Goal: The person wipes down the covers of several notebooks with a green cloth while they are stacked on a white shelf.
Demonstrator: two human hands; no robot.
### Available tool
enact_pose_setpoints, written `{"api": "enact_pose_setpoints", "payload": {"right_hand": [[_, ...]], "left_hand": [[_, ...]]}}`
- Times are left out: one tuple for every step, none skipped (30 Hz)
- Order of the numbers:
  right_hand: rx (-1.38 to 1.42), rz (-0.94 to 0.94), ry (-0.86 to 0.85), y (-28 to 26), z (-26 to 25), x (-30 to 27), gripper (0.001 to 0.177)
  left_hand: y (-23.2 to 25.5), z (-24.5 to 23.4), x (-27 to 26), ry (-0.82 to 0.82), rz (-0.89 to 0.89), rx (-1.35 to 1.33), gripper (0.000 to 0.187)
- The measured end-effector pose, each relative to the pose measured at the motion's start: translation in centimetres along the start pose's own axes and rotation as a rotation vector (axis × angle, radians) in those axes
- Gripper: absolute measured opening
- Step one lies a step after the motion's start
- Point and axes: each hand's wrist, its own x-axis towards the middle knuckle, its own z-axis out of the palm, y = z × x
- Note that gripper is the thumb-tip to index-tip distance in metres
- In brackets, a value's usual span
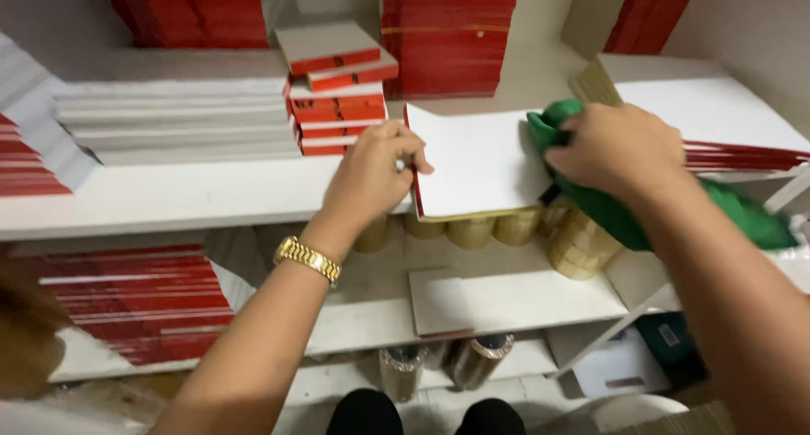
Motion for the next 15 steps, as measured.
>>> {"api": "enact_pose_setpoints", "payload": {"right_hand": [[-0.007,-0.003,-0.011,-2.2,-0.5,-1.1,0.047],[0.043,-0.084,-0.035,-4.2,-1.2,-2.1,0.046],[0.094,-0.166,-0.057,-6.2,-2.0,-3.2,0.046],[0.087,-0.161,-0.063,-8.1,-1.7,-3.0,0.046],[0.133,-0.222,-0.023,-9.8,-1.4,-2.8,0.043],[0.182,-0.274,0.022,-11.5,-1.1,-2.6,0.041],[0.179,-0.261,0.019,-11.2,-0.5,-2.3,0.041],[0.223,-0.243,0.021,-10.7,0.0,-1.9,0.040],[0.266,-0.226,0.023,-10.3,0.4,-1.5,0.038],[0.262,-0.203,0.027,-8.6,0.7,-0.7,0.038],[0.244,-0.149,0.033,-7.0,1.1,-0.1,0.039],[0.226,-0.101,0.036,-5.5,1.5,0.5,0.040],[0.222,-0.085,0.037,-4.1,1.3,0.5,0.040],[0.191,-0.022,0.053,-2.9,1.1,0.5,0.042],[0.160,0.042,0.069,-1.8,0.8,0.5,0.044]], "left_hand": [[-0.2,0.2,-0.2,-0.003,-0.011,-0.008,0.024],[-0.3,0.4,0.0,0.002,-0.004,-0.015,0.023],[-0.4,0.5,0.1,0.007,0.003,-0.021,0.022],[-0.6,0.5,0.1,0.004,0.001,-0.031,0.022],[-0.8,0.4,0.2,-0.002,-0.007,-0.010,0.021],[-1.0,0.3,0.6,-0.012,-0.005,0.010,0.021],[-0.8,0.3,0.2,-0.019,0.001,0.000,0.021],[-0.6,0.3,0.1,-0.007,-0.004,-0.014,0.020],[-0.4,0.2,0.1,0.005,-0.010,-0.028,0.019],[-0.4,0.3,0.1,-0.002,0.007,-0.041,0.019],[-0.4,0.3,0.2,0.006,-0.011,-0.040,0.020],[-0.4,0.2,0.0,0.016,-0.035,-0.037,0.021],[-0.1,0.3,0.0,0.010,-0.025,-0.047,0.021],[-0.1,0.2,-0.1,0.010,-0.058,-0.050,0.021],[0.0,0.1,-0.2,0.009,-0.092,-0.051,0.021]]}}
